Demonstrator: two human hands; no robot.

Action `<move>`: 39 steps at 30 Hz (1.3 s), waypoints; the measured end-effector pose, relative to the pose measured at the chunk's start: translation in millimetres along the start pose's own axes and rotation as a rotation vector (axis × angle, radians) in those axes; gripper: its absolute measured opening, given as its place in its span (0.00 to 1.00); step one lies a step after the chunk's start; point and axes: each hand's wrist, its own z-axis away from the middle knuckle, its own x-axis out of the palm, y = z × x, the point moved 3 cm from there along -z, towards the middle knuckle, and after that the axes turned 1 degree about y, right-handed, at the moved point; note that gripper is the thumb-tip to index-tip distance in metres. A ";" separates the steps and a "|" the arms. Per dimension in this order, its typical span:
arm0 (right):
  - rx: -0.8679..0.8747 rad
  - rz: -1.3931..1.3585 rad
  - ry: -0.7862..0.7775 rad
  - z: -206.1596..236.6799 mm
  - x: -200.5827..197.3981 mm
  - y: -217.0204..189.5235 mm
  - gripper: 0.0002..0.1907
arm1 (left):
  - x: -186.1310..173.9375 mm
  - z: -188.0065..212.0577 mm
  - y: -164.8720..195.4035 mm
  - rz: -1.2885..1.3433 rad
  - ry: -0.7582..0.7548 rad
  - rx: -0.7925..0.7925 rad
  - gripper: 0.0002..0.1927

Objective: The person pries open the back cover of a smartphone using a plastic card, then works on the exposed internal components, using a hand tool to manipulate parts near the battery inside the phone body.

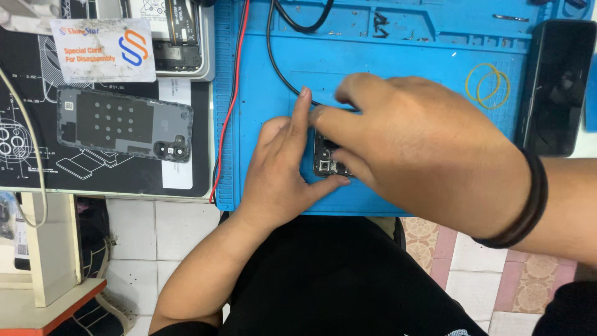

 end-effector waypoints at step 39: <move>-0.161 0.216 0.019 22.3 -11.0 -10.0 0.11 | 4.7 -0.9 3.4 -0.004 0.006 0.018 0.68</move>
